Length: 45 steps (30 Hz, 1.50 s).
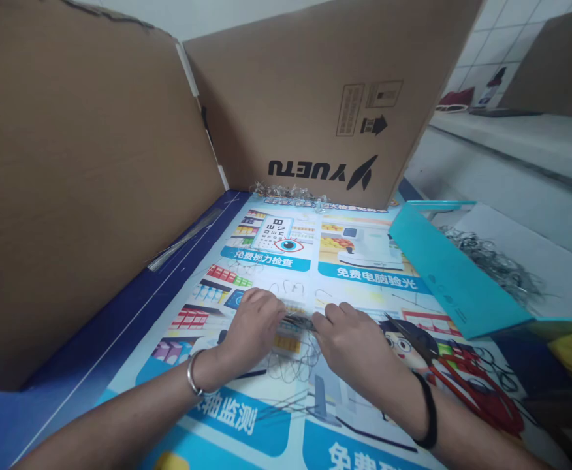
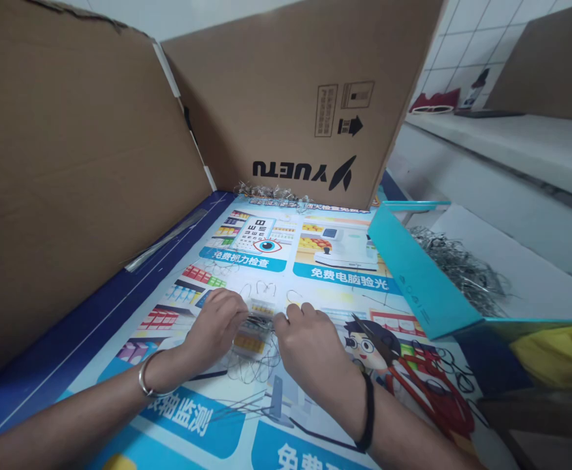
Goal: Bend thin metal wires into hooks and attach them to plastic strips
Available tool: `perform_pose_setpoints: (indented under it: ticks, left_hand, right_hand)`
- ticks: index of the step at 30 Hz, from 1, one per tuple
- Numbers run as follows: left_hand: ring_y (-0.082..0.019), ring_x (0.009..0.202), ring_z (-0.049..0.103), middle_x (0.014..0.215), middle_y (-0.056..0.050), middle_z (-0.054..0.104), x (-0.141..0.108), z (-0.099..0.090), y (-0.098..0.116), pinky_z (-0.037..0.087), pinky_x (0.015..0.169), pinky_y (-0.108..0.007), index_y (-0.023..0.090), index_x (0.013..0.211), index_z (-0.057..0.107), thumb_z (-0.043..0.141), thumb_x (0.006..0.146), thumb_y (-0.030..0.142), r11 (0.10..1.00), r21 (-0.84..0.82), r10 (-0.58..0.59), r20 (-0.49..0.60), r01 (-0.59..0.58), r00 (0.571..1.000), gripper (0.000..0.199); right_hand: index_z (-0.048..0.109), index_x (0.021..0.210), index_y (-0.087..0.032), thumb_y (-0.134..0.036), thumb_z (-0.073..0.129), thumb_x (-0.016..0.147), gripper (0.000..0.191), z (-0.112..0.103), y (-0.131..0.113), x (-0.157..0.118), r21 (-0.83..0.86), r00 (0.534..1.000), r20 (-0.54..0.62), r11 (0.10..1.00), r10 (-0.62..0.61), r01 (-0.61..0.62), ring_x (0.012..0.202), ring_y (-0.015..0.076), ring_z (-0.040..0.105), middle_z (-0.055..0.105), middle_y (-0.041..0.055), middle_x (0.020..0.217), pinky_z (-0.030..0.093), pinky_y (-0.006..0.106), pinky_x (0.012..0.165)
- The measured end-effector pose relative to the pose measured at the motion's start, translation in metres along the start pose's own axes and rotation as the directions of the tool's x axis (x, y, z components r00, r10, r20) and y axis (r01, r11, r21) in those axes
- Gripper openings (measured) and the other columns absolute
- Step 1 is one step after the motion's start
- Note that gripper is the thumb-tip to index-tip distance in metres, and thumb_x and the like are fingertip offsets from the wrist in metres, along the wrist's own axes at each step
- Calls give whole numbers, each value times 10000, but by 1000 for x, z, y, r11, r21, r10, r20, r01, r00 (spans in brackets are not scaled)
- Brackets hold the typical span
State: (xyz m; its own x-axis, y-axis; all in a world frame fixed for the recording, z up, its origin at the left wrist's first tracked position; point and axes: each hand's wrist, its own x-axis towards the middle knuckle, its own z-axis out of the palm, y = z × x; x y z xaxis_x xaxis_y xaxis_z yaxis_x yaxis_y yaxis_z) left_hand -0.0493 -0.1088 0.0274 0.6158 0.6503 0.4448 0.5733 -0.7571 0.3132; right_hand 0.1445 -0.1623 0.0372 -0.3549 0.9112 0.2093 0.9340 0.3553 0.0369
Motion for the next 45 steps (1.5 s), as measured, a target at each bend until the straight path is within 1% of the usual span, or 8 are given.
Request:
perform_pose_setpoints:
  ticks: [4, 10, 16, 20, 24, 35, 40, 45]
  left_hand:
    - [-181, 738, 470, 724, -25, 547, 0, 0, 0, 353, 738, -358, 179, 734, 459, 361, 885, 94, 1000, 13, 27, -10, -27, 1000, 199]
    - [-181, 749, 481, 731, -23, 551, 0, -2, 0, 363, 759, -363, 181, 758, 470, 390, 878, 117, 1000, 3, 24, -21, -24, 1000, 158]
    - [-167, 725, 496, 695, -7, 541, 0, -1, -2, 382, 754, -341, 188, 737, 481, 447, 822, 89, 999, -47, -31, -78, 27, 996, 135]
    - [-156, 692, 496, 671, 3, 542, 0, -1, -1, 390, 728, -324, 188, 709, 475, 472, 820, 109, 992, -97, -86, -110, 75, 990, 137]
    - [-153, 691, 499, 675, 5, 551, 0, -2, 1, 394, 722, -320, 190, 699, 480, 467, 841, 133, 986, -123, -128, -96, 116, 987, 153]
    - [-169, 733, 500, 729, -23, 558, 0, -4, 2, 399, 736, -335, 187, 751, 489, 433, 874, 156, 989, -127, -88, -78, 77, 993, 139]
    - [-168, 724, 501, 716, -19, 554, -1, -3, 0, 400, 733, -334, 190, 736, 482, 442, 866, 153, 989, -119, -100, -92, 88, 991, 141]
    - [-165, 730, 500, 725, -16, 555, -2, -1, -1, 403, 740, -332, 190, 752, 488, 451, 867, 156, 989, -120, -100, -80, 90, 992, 125]
  right_hand:
    - [606, 835, -202, -168, 569, 805, 58, -1, 0, 0, 12, 1000, 23, 1000, 6, -7, 736, 179, 493, 593, 47, 794, 227, 299, 566]
    - [610, 855, -211, -184, 563, 817, 66, 1, -2, -2, 1, 1000, 20, 1000, 13, -13, 726, 194, 507, 596, 40, 781, 233, 305, 566]
    - [619, 899, -202, -169, 600, 790, 116, 4, -3, -3, -57, 997, -74, 998, -22, 18, 728, 192, 489, 588, 41, 773, 254, 311, 598]
    - [616, 903, -182, -152, 610, 773, 133, 5, -3, -6, -118, 989, -132, 992, -59, 43, 716, 193, 469, 574, 46, 759, 252, 318, 601]
    - [607, 956, -165, -133, 620, 751, 208, 4, -3, -8, -169, 984, -154, 984, -85, 58, 721, 203, 461, 568, 55, 774, 247, 322, 602]
    - [613, 842, -194, -156, 607, 770, 82, 6, 0, -5, -63, 986, -167, 998, -24, 14, 707, 185, 447, 559, 38, 732, 230, 318, 599]
    - [614, 825, -186, -143, 587, 774, 72, 3, 0, -4, -57, 983, -183, 998, -30, 20, 704, 172, 433, 557, 39, 728, 222, 313, 597]
    - [620, 828, -193, -146, 585, 776, 79, 2, -1, -4, -53, 986, -167, 999, -17, 9, 706, 174, 437, 567, 37, 733, 222, 310, 600]
